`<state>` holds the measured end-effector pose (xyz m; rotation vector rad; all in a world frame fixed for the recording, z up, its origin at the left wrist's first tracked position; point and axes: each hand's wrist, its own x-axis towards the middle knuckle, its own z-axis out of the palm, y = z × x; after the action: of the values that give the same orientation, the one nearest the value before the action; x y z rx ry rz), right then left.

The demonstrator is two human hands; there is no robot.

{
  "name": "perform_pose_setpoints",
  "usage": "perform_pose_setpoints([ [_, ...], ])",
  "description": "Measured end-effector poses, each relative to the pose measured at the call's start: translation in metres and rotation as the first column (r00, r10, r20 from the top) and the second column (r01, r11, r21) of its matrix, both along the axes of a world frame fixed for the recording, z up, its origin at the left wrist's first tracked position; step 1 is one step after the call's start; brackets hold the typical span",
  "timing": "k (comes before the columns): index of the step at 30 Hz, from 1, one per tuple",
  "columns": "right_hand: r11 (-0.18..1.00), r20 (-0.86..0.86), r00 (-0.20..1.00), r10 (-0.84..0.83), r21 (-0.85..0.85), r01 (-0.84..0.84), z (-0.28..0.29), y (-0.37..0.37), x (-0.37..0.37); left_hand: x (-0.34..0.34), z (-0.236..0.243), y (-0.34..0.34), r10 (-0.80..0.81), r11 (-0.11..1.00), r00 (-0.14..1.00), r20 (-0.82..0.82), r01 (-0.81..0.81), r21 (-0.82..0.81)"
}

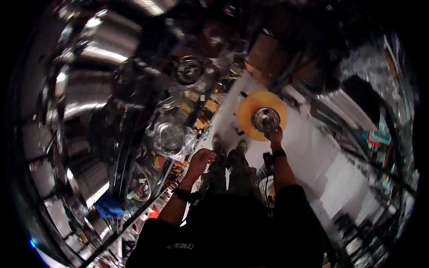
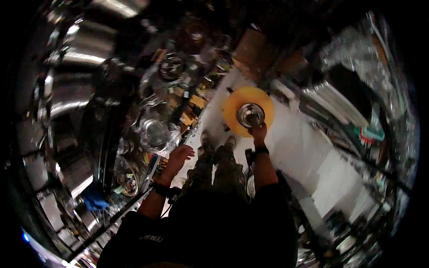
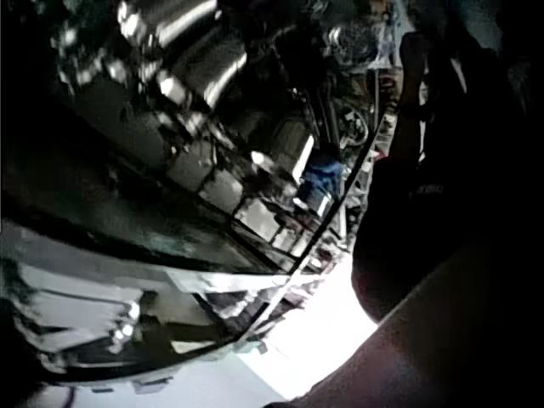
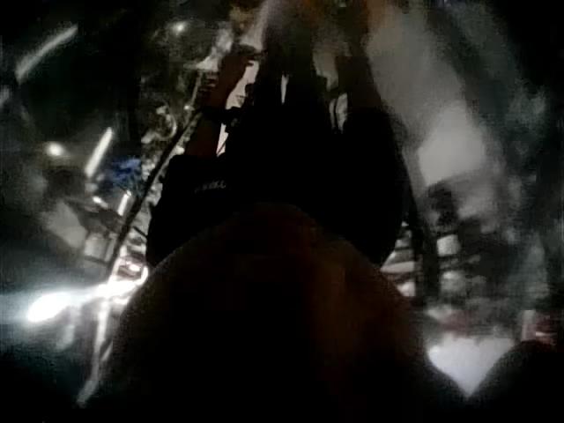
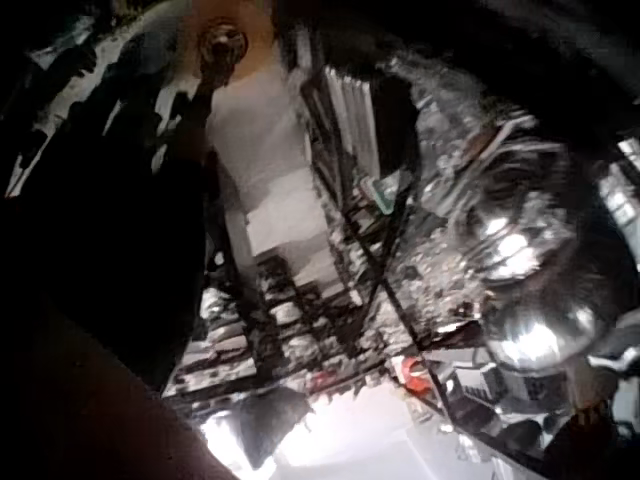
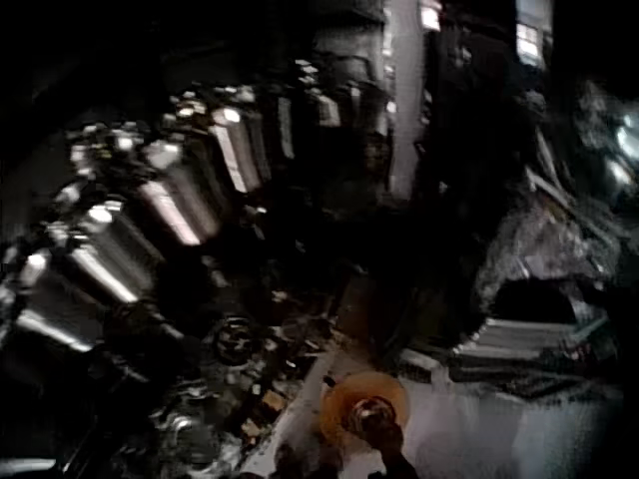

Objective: The person uses a rotating polishing wheel to buff the exterior of small metal bowls. They hold each bowl against the spinning wheel with a blue cloth, then remove it to wipe and inspect the surface before repeating the process on another bowl.

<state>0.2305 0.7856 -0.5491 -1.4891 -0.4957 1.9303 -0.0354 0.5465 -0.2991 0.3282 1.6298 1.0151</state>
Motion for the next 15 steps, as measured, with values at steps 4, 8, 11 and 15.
perform_pose_setpoints([
  [4,0.88,0.239,0.887,0.396,0.177,-0.441,0.14,-0.002,-0.028,0.005,0.017,-0.035,0.073,0.977,0.995,0.064,-0.084,0.198],
  [8,0.598,0.126,0.651,0.749,0.297,-0.745,0.281,-0.022,-0.068,-0.007,0.077,-0.058,-0.015,0.961,0.999,-0.035,0.024,0.274],
  [11,0.369,0.078,0.42,0.904,0.353,-0.86,0.364,-0.058,-0.115,-0.01,0.145,-0.077,0.103,0.929,0.995,0.014,-0.101,0.355],
  [15,0.067,0.077,0.122,0.99,0.5,-0.863,0.426,-0.13,-0.173,-0.003,0.211,-0.138,0.318,0.909,0.948,-0.009,-0.302,0.288],
])
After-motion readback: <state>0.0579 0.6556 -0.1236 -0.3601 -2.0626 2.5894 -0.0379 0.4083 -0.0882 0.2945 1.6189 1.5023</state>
